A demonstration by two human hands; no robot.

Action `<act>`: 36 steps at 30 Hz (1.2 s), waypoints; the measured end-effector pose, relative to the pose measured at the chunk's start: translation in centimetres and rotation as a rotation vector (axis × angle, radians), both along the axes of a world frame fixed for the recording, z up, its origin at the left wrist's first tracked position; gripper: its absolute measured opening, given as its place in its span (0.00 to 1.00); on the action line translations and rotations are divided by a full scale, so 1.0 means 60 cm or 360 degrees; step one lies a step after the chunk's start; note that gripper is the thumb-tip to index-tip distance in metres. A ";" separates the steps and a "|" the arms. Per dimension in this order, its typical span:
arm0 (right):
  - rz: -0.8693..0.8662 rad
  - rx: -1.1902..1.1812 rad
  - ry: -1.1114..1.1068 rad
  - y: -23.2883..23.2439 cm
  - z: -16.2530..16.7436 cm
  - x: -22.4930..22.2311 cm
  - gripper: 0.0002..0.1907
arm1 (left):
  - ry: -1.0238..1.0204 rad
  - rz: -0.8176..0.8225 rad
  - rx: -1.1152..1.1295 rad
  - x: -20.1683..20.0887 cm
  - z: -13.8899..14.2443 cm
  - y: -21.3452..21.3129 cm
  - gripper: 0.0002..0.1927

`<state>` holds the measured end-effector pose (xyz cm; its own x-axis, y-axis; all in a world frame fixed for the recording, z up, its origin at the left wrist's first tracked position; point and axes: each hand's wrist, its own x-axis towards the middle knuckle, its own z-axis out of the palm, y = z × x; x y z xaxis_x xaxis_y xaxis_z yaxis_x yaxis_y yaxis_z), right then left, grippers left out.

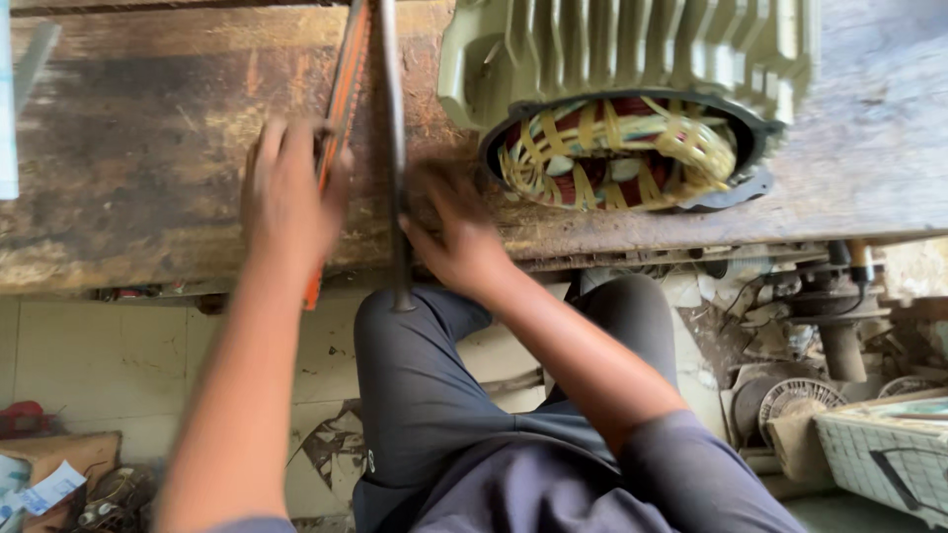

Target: The person sits at a workbench with an electric motor stator and uses a hacksaw blade and a metal rod to file and scrape the inner bore of the stator, repositioning the motor and working around its circumference. They occasionally lift and turn the motor housing to reach different sections.

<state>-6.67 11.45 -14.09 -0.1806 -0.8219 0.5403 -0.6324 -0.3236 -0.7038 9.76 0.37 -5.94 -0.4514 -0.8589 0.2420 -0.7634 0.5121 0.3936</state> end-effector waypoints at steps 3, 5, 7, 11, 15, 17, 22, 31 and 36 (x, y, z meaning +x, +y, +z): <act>0.0131 -0.0028 0.0139 0.081 0.014 -0.037 0.22 | 0.0110 -0.0127 -0.0631 0.004 0.000 0.130 0.27; 0.0266 0.0140 0.0207 0.132 0.022 -0.068 0.18 | 0.0748 -0.0552 -0.0219 -0.019 -0.007 0.198 0.10; 0.0240 0.0136 0.0273 0.171 0.027 -0.099 0.18 | 0.0860 -0.0758 -0.0114 -0.053 -0.019 0.239 0.12; -0.0110 0.0119 0.0369 0.211 0.036 -0.154 0.16 | 0.0924 -0.0936 -0.0074 -0.130 -0.048 0.250 0.15; -0.0277 -0.0008 0.0541 0.227 0.067 -0.174 0.12 | 0.1105 -0.0914 -0.0097 -0.181 -0.101 0.206 0.11; -0.0301 0.0106 0.0694 0.224 0.088 -0.179 0.12 | 0.1173 -0.0910 -0.0100 -0.198 -0.129 0.186 0.12; -0.0289 0.0482 0.1173 0.192 0.122 -0.189 0.17 | 0.0991 -0.0789 0.0055 -0.201 -0.161 0.163 0.13; -0.0137 0.0615 0.2316 0.163 0.133 -0.180 0.24 | 0.0872 -0.0744 0.0167 -0.192 -0.148 0.160 0.13; -0.0319 0.0647 0.1864 0.173 0.118 -0.178 0.23 | 0.0872 -0.0753 0.0409 -0.189 -0.144 0.156 0.09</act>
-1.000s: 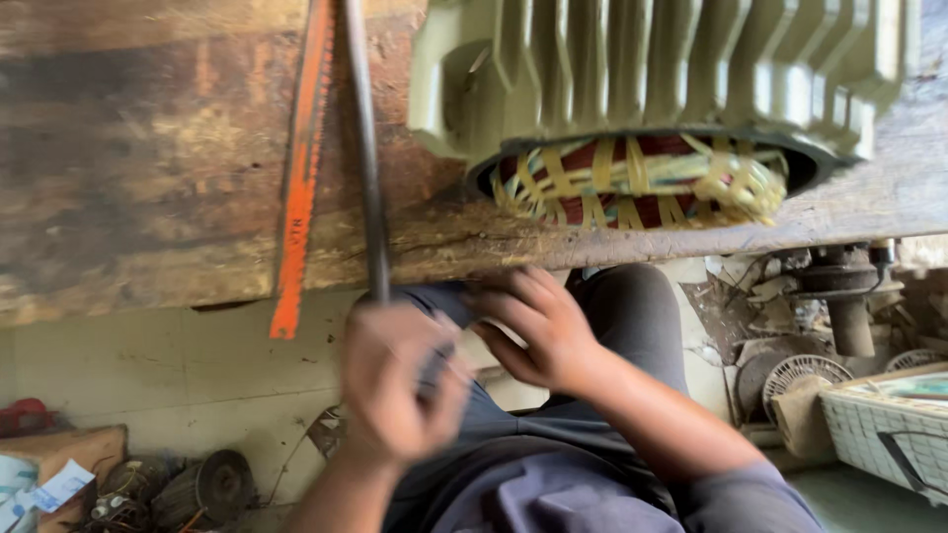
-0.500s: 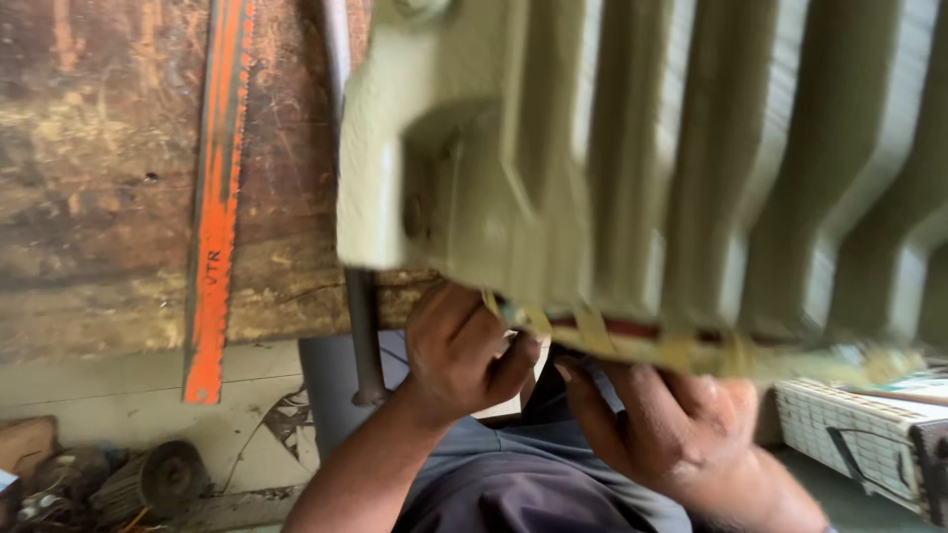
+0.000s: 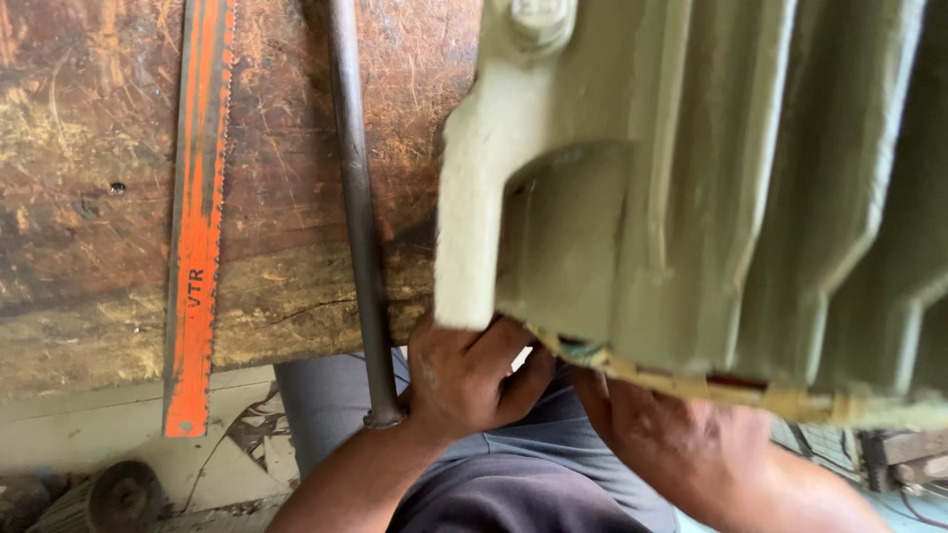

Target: The person sits at a workbench with an electric motor stator and uses a hacksaw blade and a metal rod to file and scrape the inner bore of the stator, repositioning the motor and working around its circumference. They occasionally lift and turn the motor housing to reach different sections.

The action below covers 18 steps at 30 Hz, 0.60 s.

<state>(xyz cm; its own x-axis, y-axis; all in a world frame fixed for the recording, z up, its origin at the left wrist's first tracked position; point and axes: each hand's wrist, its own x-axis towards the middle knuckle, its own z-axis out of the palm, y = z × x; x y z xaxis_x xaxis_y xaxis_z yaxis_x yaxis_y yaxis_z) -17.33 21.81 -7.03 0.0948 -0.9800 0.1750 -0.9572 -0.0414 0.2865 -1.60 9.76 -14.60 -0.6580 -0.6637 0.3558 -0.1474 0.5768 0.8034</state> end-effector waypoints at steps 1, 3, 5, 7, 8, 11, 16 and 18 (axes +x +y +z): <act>-0.0096 -0.0053 -0.0246 0.004 -0.005 -0.001 0.21 | 0.0058 0.0020 -0.0036 0.000 0.001 0.000 0.09; -0.0131 -0.0247 -0.0461 0.017 -0.010 -0.001 0.24 | 0.0178 0.0052 -0.0108 -0.002 0.003 -0.002 0.10; -0.0187 -0.0401 -0.0640 0.030 -0.011 0.004 0.22 | 0.0261 0.0000 -0.0056 -0.002 0.006 -0.005 0.09; -0.0282 -0.0527 -0.0799 0.036 -0.009 0.010 0.17 | 0.0307 -0.0019 -0.0049 -0.001 0.010 -0.008 0.09; -0.0242 -0.0476 -0.0761 0.035 -0.008 0.012 0.18 | 0.0315 -0.0018 -0.0066 -0.001 0.012 -0.010 0.08; -0.0233 -0.0257 -0.0607 0.019 0.000 0.015 0.21 | 0.0320 -0.0029 -0.0088 0.000 0.017 -0.011 0.09; -0.0195 0.0013 -0.0094 -0.013 0.028 0.020 0.25 | 0.0302 0.0008 -0.0077 0.002 0.017 -0.009 0.09; -0.0200 0.0115 -0.0092 -0.018 0.040 0.022 0.22 | 0.0306 0.0003 -0.0067 0.003 0.016 -0.008 0.10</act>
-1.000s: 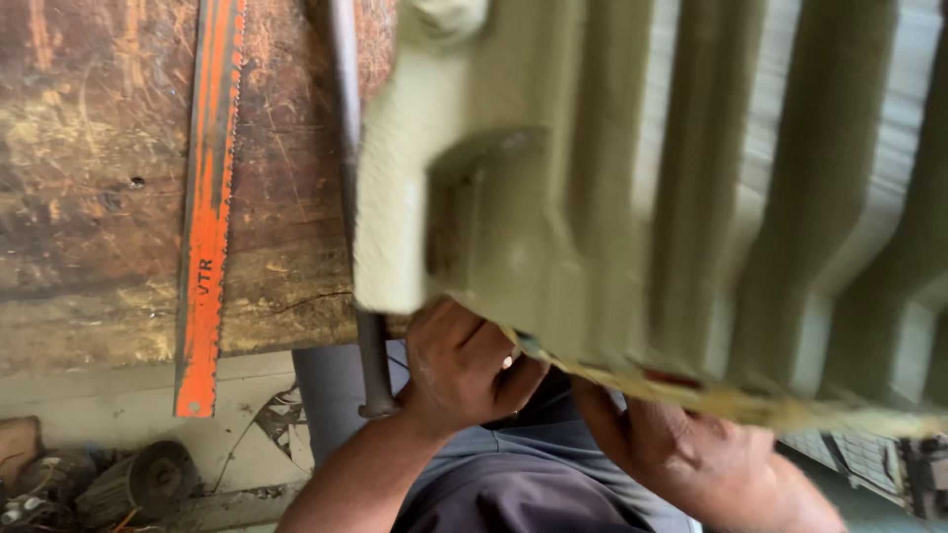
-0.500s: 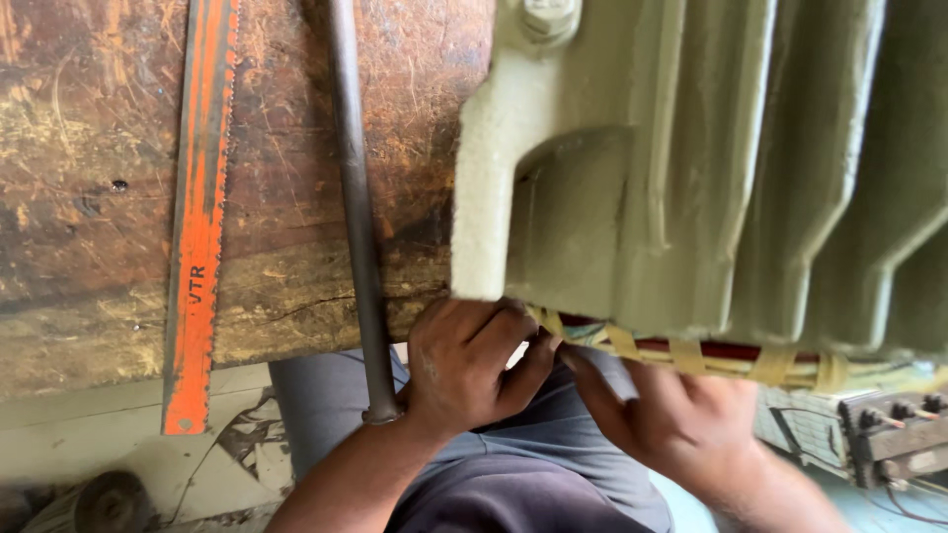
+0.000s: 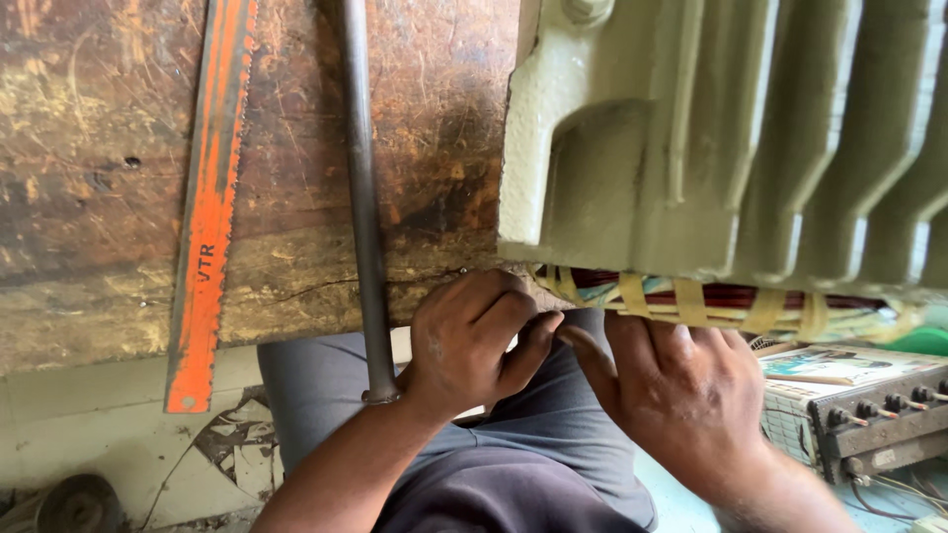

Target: The person sits at a workbench with an electric motor stator and uses a hacksaw blade and a metal rod to file and scrape the inner bore of the stator, repositioning the motor and working around its circumference. They occasionally lift and turn the motor housing to reach different sections.

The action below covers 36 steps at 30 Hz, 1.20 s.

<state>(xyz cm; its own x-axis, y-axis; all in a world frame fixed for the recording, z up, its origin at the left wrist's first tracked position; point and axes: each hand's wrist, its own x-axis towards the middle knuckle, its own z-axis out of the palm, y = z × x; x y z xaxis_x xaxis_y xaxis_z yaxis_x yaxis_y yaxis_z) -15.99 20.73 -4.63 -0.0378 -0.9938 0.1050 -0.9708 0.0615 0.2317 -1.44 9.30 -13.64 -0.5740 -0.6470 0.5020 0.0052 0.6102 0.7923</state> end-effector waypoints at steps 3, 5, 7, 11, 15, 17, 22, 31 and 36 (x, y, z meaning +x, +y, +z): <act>-0.0008 -0.0001 -0.0005 -0.005 0.009 0.006 0.21 | -0.0016 0.0027 -0.0031 0.000 -0.002 0.002 0.11; -0.0031 0.0003 -0.0071 -0.005 0.014 0.012 0.22 | -0.0021 0.0033 -0.0039 0.001 -0.003 0.005 0.11; -0.0081 0.0033 -0.0186 -0.002 0.018 0.016 0.22 | -0.0010 0.0042 -0.0070 0.002 -0.002 0.008 0.11; -0.0114 -0.0084 -0.0386 0.015 0.024 0.021 0.21 | 0.0000 0.0125 -0.0148 0.006 0.002 0.016 0.11; -0.0099 -0.0537 -0.0708 0.059 0.038 0.022 0.17 | -0.0049 0.0094 -0.0133 0.009 0.010 0.023 0.09; -0.0066 -0.0659 -0.0726 0.074 0.041 0.028 0.17 | -0.0005 0.0127 -0.0170 0.011 0.015 0.027 0.08; 0.0008 -0.0453 -0.0579 0.054 0.031 0.037 0.18 | 0.0036 0.0165 -0.0222 0.016 0.022 0.039 0.08; -0.0048 -0.0152 -0.0465 0.042 0.033 0.038 0.22 | -0.0030 0.0199 -0.0280 0.016 0.016 0.050 0.11; 0.0067 -0.0232 -0.0498 0.040 0.033 0.035 0.24 | -0.0029 0.0168 -0.0272 0.018 0.017 0.054 0.10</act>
<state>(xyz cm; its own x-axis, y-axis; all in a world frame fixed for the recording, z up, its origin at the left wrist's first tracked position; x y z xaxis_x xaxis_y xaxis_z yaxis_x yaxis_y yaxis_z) -13.90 23.14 -2.66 -0.0501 -0.9705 0.2358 -0.9958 0.0305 -0.0861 -0.39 12.56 -12.65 -0.5175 -0.6104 0.5997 -0.0794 0.7321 0.6766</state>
